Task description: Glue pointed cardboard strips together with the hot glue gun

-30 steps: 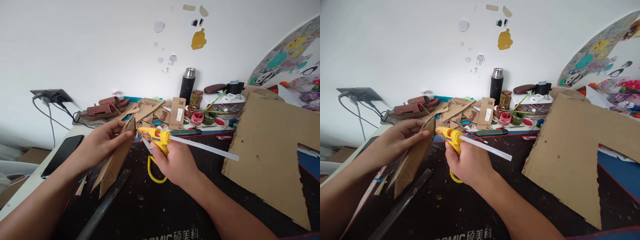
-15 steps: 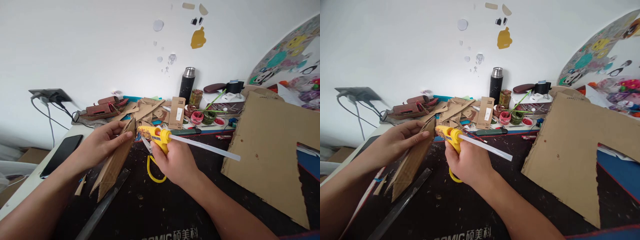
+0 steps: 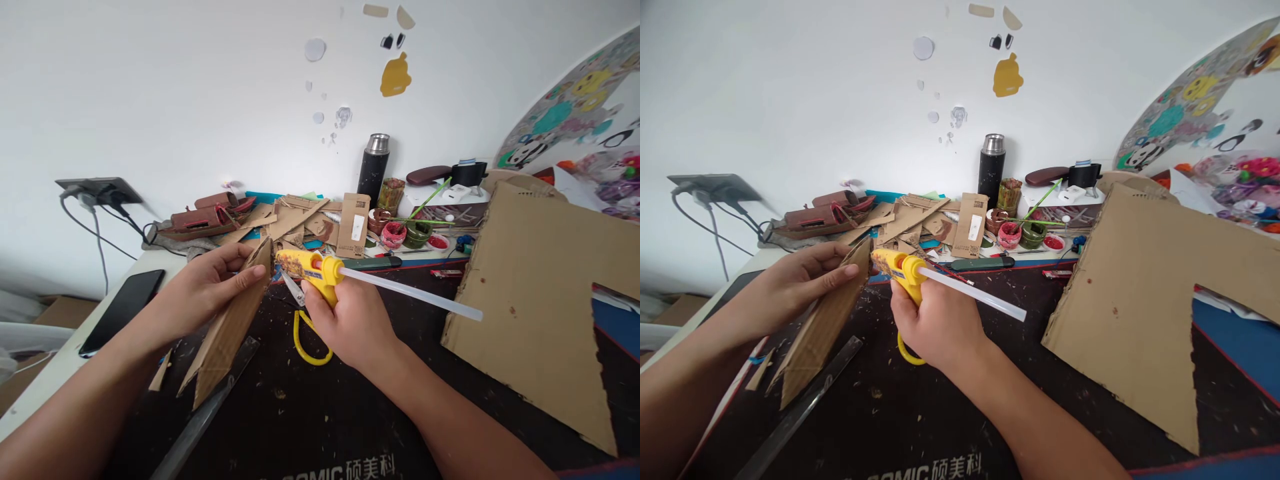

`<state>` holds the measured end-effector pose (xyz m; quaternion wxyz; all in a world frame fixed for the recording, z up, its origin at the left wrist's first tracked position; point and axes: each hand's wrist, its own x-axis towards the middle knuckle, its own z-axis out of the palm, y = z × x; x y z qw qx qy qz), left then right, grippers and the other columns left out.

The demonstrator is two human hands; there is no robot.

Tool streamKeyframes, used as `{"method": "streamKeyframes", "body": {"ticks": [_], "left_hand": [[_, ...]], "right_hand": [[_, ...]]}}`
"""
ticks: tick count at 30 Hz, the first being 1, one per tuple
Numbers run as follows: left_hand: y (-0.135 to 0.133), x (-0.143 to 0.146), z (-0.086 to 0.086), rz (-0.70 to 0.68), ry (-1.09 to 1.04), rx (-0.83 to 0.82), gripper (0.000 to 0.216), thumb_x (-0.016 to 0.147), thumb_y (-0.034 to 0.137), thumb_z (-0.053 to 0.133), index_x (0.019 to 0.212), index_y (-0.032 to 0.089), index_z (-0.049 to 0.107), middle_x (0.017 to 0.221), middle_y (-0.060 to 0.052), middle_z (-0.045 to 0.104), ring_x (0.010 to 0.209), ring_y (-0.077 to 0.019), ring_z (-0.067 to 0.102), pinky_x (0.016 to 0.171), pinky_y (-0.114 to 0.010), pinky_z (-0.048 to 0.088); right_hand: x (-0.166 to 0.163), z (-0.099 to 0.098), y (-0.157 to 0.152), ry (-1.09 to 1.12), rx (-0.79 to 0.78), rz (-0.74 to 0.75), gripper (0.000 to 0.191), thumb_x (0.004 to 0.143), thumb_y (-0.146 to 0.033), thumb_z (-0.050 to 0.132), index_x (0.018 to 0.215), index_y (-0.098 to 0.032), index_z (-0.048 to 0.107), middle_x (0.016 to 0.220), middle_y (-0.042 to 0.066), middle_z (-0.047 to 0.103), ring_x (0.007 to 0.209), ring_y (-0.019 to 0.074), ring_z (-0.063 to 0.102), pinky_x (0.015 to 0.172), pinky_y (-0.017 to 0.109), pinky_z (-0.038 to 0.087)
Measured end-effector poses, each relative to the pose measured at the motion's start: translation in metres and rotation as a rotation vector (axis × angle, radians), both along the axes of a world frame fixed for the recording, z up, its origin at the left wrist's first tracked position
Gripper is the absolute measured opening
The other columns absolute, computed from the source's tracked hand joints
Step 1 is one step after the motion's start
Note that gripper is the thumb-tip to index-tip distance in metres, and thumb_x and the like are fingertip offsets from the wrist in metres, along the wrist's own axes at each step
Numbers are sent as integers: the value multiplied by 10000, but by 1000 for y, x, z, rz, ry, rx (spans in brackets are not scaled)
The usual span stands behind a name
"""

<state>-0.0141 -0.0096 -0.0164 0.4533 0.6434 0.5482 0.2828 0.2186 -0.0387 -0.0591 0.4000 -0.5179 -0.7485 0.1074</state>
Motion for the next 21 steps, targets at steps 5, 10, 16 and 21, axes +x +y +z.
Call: {"method": "streamKeyframes", "body": {"ticks": [5, 10, 16, 21], "left_hand": [[0, 2, 0, -8, -51, -4, 411, 882, 573, 749, 1064, 211, 682, 949, 2, 707, 842, -176, 623, 686, -236, 508], [-3, 3, 1, -16, -81, -18, 385, 894, 557, 747, 1062, 215, 695, 966, 0, 717, 842, -174, 633, 680, -229, 514], [-3, 2, 0, -25, -72, -26, 380, 906, 560, 734, 1076, 222, 704, 1002, -12, 733, 875, -187, 644, 699, -233, 522], [-2, 0, -2, -17, -49, -14, 370, 908, 567, 732, 1045, 224, 700, 957, 10, 708, 836, -165, 628, 682, -214, 507]], "right_hand": [[1, 1, 1, 21, -13, 12, 397, 985, -373, 541, 621, -221, 490, 507, -20, 418, 466, 137, 359, 531, 321, 240], [1, 1, 1, 12, -17, 11, 405, 989, -378, 545, 620, -226, 475, 503, -23, 406, 461, 136, 348, 527, 319, 233], [1, 1, 1, 10, -36, 11, 422, 994, -384, 543, 618, -231, 429, 521, -17, 435, 474, 134, 364, 538, 320, 232], [2, 3, 1, 13, -37, 11, 418, 993, -383, 532, 619, -230, 427, 526, -14, 441, 488, 139, 380, 540, 320, 231]]}}
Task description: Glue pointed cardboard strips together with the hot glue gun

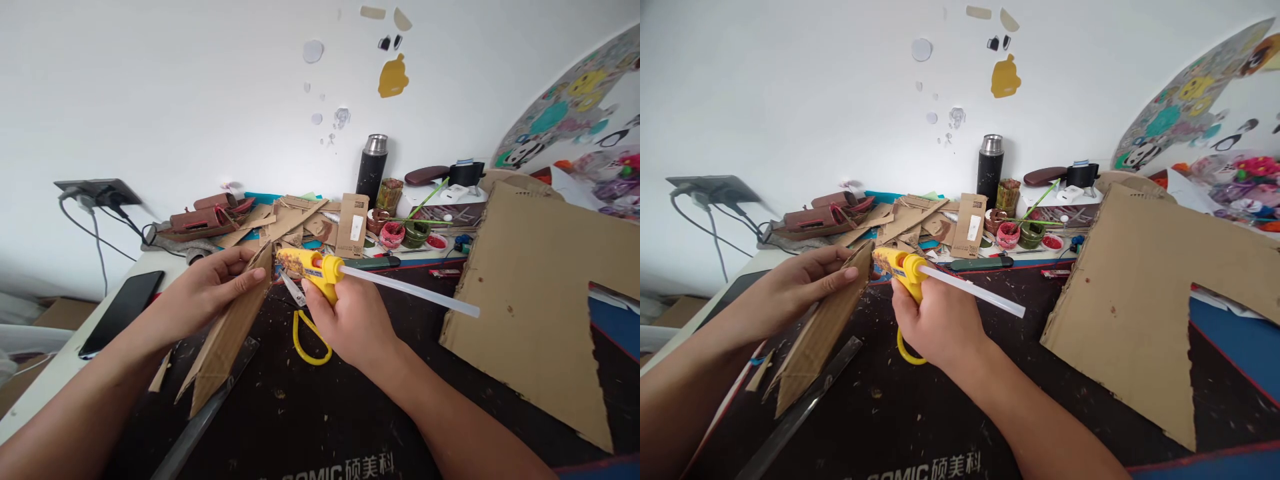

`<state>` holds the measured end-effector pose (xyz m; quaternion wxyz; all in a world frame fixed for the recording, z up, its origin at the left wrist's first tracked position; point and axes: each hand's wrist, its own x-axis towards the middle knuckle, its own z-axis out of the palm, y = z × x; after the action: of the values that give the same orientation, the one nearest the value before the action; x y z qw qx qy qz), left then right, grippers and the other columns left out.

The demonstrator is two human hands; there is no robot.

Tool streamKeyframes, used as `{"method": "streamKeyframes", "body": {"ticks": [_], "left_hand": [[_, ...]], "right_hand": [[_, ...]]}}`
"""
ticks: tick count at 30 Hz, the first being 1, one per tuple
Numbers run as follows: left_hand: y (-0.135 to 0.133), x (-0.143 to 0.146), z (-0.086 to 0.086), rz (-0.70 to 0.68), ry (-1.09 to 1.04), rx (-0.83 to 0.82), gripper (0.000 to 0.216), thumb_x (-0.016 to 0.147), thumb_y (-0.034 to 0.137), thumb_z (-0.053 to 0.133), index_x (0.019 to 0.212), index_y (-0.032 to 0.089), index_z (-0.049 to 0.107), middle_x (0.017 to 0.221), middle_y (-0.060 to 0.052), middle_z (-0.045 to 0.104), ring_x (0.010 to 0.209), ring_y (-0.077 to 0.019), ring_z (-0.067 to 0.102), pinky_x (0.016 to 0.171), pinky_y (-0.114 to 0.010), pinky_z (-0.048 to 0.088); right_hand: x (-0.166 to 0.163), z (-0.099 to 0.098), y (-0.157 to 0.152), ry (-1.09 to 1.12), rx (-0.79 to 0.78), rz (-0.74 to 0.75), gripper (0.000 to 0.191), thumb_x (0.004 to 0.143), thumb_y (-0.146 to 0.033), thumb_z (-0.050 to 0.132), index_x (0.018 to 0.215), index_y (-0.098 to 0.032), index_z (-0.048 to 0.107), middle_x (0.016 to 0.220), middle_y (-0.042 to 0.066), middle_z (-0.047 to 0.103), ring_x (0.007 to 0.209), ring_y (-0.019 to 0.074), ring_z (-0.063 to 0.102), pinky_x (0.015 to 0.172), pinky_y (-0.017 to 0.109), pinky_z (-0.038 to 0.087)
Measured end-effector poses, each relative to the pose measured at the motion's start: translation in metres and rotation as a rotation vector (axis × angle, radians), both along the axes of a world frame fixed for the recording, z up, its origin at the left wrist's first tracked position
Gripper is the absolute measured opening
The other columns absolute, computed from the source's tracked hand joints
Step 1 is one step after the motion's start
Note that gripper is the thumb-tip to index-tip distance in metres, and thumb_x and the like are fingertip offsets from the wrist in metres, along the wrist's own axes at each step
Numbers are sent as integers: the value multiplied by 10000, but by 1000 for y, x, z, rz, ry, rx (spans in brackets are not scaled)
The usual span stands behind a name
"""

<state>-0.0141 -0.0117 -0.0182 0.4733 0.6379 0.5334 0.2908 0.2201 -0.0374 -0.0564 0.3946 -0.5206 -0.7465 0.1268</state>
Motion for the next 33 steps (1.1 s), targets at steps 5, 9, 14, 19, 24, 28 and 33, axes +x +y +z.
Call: {"method": "streamKeyframes", "body": {"ticks": [5, 9, 14, 19, 24, 28, 33], "left_hand": [[-1, 1, 2, -1, -17, -27, 377, 905, 565, 735, 1064, 225, 699, 978, 3, 723, 838, -171, 642, 677, -222, 515], [-1, 3, 3, 15, -41, -64, 373, 890, 562, 753, 1043, 228, 688, 948, 10, 715, 819, -177, 645, 660, -231, 516], [-1, -2, 2, -10, 19, -13, 366, 920, 573, 714, 1057, 235, 684, 1000, -2, 719, 851, -187, 643, 666, -234, 508], [0, -1, 4, -10, 22, -1, 387, 923, 573, 703, 1065, 214, 678, 987, -12, 707, 853, -192, 634, 675, -241, 506], [1, 0, 2, 23, 20, -20, 440, 895, 601, 725, 1073, 203, 662, 980, -10, 699, 856, -188, 619, 689, -246, 501], [3, -4, -1, 46, 83, -7, 494, 883, 660, 704, 1082, 212, 647, 968, -7, 686, 810, -187, 606, 651, -254, 477], [3, -4, -1, 48, 145, 34, 518, 876, 697, 681, 1055, 212, 645, 933, -4, 667, 780, -187, 602, 618, -255, 465]], "right_hand": [[1, 1, 0, -16, 0, -5, 400, 997, -385, 531, 634, -224, 483, 531, -7, 477, 495, 149, 427, 541, 313, 261], [1, 1, -1, -26, 11, 0, 386, 999, -381, 540, 651, -215, 531, 561, 12, 535, 516, 160, 481, 549, 311, 285], [0, 1, -1, -41, 0, -6, 375, 997, -383, 555, 665, -210, 571, 539, 1, 503, 497, 156, 449, 544, 306, 298], [-1, 1, -2, -14, -4, 5, 387, 987, -377, 559, 637, -216, 526, 535, -8, 473, 486, 142, 403, 535, 311, 268], [-1, 1, -2, 4, -6, 15, 398, 985, -368, 559, 624, -221, 482, 527, -16, 447, 482, 138, 389, 531, 313, 246], [-1, 2, -3, -8, -24, 21, 384, 985, -369, 560, 636, -219, 502, 534, -12, 468, 492, 144, 426, 535, 310, 266], [-2, 1, -3, -16, -24, 21, 384, 985, -375, 558, 636, -219, 521, 515, -20, 445, 474, 143, 411, 532, 308, 285]]}}
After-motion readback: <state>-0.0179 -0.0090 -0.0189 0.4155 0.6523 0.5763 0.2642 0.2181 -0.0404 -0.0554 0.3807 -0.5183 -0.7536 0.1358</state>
